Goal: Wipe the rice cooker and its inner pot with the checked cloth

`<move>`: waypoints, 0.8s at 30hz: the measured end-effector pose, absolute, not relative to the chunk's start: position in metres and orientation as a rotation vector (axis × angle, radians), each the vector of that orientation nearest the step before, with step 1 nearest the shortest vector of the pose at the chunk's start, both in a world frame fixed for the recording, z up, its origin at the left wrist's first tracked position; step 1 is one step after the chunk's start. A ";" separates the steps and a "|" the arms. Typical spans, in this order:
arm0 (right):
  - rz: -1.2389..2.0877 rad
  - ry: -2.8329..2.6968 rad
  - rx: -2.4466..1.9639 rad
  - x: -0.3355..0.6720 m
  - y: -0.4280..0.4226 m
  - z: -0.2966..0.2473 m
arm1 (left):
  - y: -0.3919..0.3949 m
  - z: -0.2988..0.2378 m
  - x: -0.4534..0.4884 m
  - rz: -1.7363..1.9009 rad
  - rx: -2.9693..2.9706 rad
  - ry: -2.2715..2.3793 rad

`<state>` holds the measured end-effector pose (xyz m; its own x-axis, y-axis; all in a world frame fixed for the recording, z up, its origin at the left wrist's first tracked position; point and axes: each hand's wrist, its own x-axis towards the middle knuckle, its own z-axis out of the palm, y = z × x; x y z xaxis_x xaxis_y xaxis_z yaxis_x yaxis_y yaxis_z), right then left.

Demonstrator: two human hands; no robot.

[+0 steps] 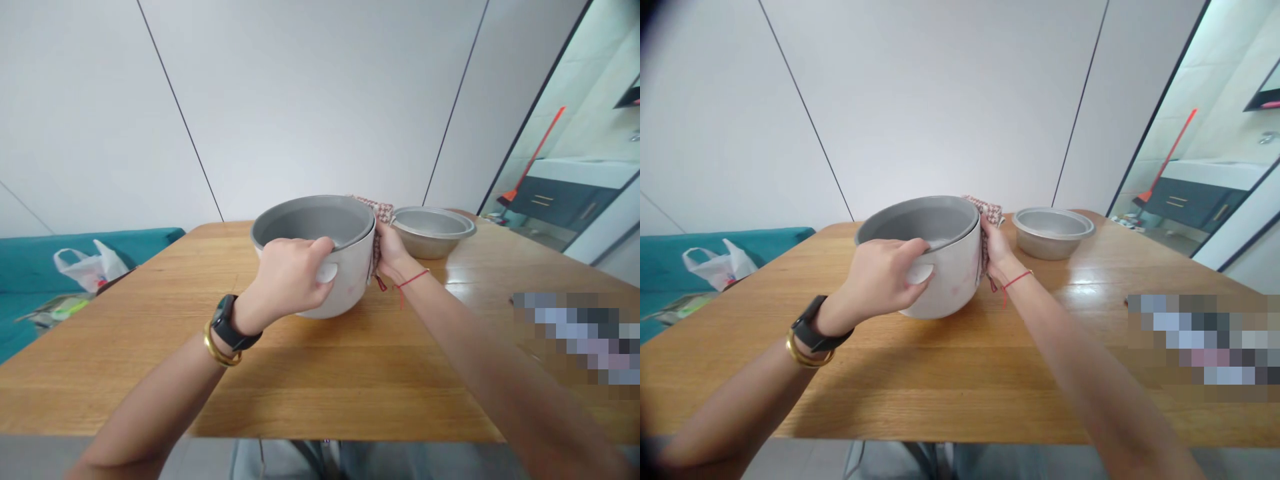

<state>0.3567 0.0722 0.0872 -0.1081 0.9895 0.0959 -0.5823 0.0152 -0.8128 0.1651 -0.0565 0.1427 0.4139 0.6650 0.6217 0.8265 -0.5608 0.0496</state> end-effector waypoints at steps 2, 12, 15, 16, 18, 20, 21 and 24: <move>1.504 -0.820 -0.603 0.354 0.075 0.079 | -0.053 0.143 0.172 -0.856 -2.418 -1.352; 1.575 -0.855 -0.574 0.350 0.102 0.054 | -0.045 0.119 0.210 -0.620 -2.260 -1.453; 1.577 -0.898 -0.552 0.351 0.107 0.051 | -0.047 0.117 0.219 -0.642 -2.256 -1.504; 1.569 -0.903 -0.553 0.352 0.106 0.051 | -0.048 0.116 0.222 -0.653 -2.256 -1.518; 1.538 -0.903 -0.554 0.353 0.100 0.050 | -0.050 0.115 0.228 -0.663 -2.262 -1.541; 1.488 -0.898 -0.543 0.356 0.088 0.051 | -0.048 0.114 0.237 -0.676 -2.274 -1.563; 1.456 -0.900 -0.533 0.358 0.080 0.053 | -0.045 0.113 0.243 -0.693 -2.284 -1.578; 1.370 -0.922 -0.532 0.367 0.054 0.058 | -0.035 0.109 0.266 -0.823 -2.311 -1.682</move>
